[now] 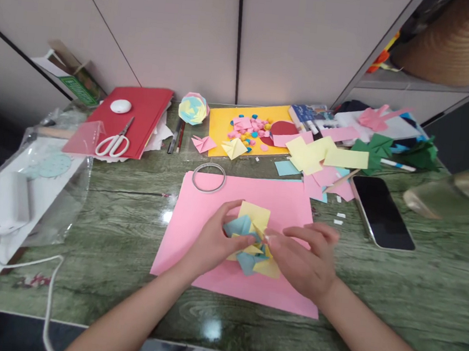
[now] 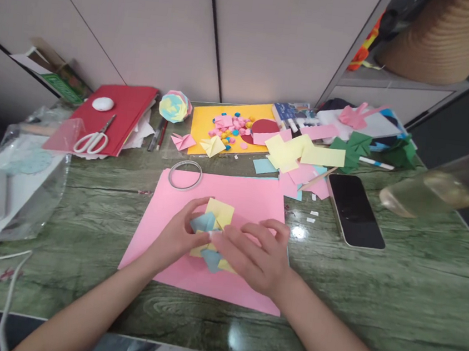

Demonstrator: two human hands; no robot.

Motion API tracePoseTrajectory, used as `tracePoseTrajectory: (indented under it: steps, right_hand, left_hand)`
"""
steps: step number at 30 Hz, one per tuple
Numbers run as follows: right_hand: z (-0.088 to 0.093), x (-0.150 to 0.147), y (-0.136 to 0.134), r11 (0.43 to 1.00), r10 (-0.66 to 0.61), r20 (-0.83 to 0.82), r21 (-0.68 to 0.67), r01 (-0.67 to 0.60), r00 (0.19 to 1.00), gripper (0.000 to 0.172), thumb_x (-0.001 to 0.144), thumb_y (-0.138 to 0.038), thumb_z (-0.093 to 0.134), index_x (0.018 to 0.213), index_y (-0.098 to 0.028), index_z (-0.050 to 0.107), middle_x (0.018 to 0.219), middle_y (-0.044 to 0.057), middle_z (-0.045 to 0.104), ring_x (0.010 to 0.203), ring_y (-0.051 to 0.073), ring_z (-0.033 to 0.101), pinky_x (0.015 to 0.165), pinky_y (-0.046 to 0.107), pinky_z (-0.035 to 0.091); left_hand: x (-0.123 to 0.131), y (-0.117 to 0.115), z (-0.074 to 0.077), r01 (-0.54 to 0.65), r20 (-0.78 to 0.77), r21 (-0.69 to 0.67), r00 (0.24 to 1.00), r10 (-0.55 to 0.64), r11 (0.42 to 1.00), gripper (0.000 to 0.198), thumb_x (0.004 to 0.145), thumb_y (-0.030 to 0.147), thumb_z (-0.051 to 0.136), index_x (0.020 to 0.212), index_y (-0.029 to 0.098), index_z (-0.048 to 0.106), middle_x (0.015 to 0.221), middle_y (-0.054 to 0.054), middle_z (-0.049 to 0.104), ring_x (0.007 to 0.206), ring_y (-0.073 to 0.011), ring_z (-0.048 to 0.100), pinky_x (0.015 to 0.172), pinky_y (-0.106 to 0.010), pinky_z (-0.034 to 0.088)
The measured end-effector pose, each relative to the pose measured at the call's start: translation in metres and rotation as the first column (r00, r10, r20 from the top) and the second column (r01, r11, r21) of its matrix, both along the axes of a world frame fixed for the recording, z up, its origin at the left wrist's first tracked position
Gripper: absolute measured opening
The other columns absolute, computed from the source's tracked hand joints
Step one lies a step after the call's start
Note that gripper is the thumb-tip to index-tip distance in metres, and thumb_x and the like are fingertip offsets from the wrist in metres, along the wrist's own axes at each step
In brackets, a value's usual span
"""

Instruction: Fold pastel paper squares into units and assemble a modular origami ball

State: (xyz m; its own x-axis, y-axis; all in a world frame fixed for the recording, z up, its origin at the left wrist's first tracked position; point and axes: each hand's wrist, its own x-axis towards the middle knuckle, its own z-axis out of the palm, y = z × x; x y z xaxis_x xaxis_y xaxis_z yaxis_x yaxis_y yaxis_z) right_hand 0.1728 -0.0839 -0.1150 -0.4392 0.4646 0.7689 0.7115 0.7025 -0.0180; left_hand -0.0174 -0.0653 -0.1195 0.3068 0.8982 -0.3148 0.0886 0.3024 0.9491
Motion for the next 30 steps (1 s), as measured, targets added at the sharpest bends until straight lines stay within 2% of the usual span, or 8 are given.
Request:
tracePoseTrajectory:
  steps: [3,7,10,13,15,17,24,30]
  right_hand:
    - [0.005,0.0,-0.003,0.993,0.114,0.028,0.017,-0.114,0.993,0.024,0.074,-0.012,0.065,0.088,-0.031,0.058,0.082,-0.008,0.069,0.076,0.013,0.059,0.073,0.034,0.039]
    - [0.004,-0.005,-0.004,0.924,-0.092,-0.274,-0.383,-0.021,0.957,0.041,0.072,-0.02,0.066,0.11,-0.028,0.052,0.087,0.001,0.062,0.082,0.018,0.056,0.075,0.036,0.042]
    - [0.0,-0.007,-0.003,0.726,-0.311,-0.525,-0.669,-0.158,0.793,0.062,0.074,-0.025,0.064,0.128,-0.028,0.034,0.101,0.005,0.055,0.092,0.02,0.054,0.08,0.039,0.044]
    - [-0.001,-0.008,0.0,0.384,-0.407,-0.582,-0.808,-0.447,0.704,0.066,0.077,-0.028,0.061,0.133,-0.029,0.025,0.087,0.001,0.058,0.078,0.017,0.058,0.072,0.035,0.048]
    - [0.001,-0.01,0.0,0.233,-0.454,-0.583,-0.807,-0.542,0.673,0.067,0.077,-0.026,0.06,0.133,-0.029,0.023,0.074,-0.004,0.057,0.066,0.014,0.058,0.063,0.031,0.049]
    - [0.003,-0.013,-0.001,0.241,-0.488,-0.568,-0.817,-0.523,0.663,0.069,0.075,-0.022,0.062,0.133,-0.03,0.025,0.067,-0.006,0.055,0.063,0.015,0.058,0.063,0.031,0.049]
    - [0.004,-0.019,-0.01,0.422,-0.434,-0.54,-0.829,-0.367,0.721,0.072,0.075,-0.016,0.062,0.135,-0.031,0.024,0.068,-0.004,0.056,0.073,0.018,0.06,0.077,0.038,0.049]
    - [0.007,-0.012,-0.004,0.276,-0.484,-0.602,-0.793,-0.543,0.635,0.06,0.079,-0.02,0.058,0.131,-0.033,0.031,0.067,-0.005,0.058,0.064,0.015,0.06,0.062,0.031,0.052]
  left_hand:
    - [0.001,0.0,0.0,-0.007,0.071,-0.091,0.997,0.013,0.996,0.043,0.066,0.026,0.072,0.103,0.016,0.055,0.083,-0.003,0.065,0.071,-0.0154,0.06,0.06,-0.024,0.047]
    - [-0.001,-0.002,-0.002,-0.069,0.097,-0.111,0.992,0.079,0.991,0.026,0.063,0.029,0.074,0.079,0.013,0.062,0.07,0.0,0.061,0.063,-0.0128,0.057,0.058,-0.023,0.045]
    - [-0.001,-0.004,-0.001,-0.049,0.137,-0.128,0.988,0.067,0.991,0.029,0.064,0.031,0.074,0.085,0.014,0.064,0.072,0.0,0.063,0.064,-0.0143,0.059,0.059,-0.025,0.047]
    - [0.0,-0.007,0.0,-0.036,0.142,-0.146,0.988,0.057,0.989,0.031,0.064,0.031,0.073,0.089,0.014,0.065,0.074,-0.001,0.064,0.065,-0.0149,0.059,0.06,-0.027,0.048]
    - [0.001,-0.007,0.0,-0.047,0.106,-0.139,0.992,0.062,0.989,0.03,0.064,0.031,0.074,0.086,0.013,0.065,0.071,0.0,0.063,0.064,-0.0141,0.058,0.06,-0.026,0.047]
    - [0.002,-0.007,0.0,-0.05,0.077,-0.123,0.995,0.06,0.991,0.029,0.064,0.033,0.073,0.083,0.013,0.065,0.069,0.0,0.062,0.062,-0.0138,0.057,0.058,-0.025,0.046]
    - [0.006,-0.008,0.003,-0.054,0.021,-0.101,0.998,0.056,0.993,0.029,0.063,0.031,0.074,0.085,0.015,0.067,0.073,0.0,0.066,0.064,-0.0136,0.058,0.059,-0.024,0.047]
    - [0.004,-0.007,0.001,-0.039,0.03,-0.131,0.999,0.043,0.991,0.028,0.062,0.03,0.075,0.084,0.015,0.067,0.071,0.0,0.065,0.059,-0.0123,0.058,0.054,-0.023,0.047]
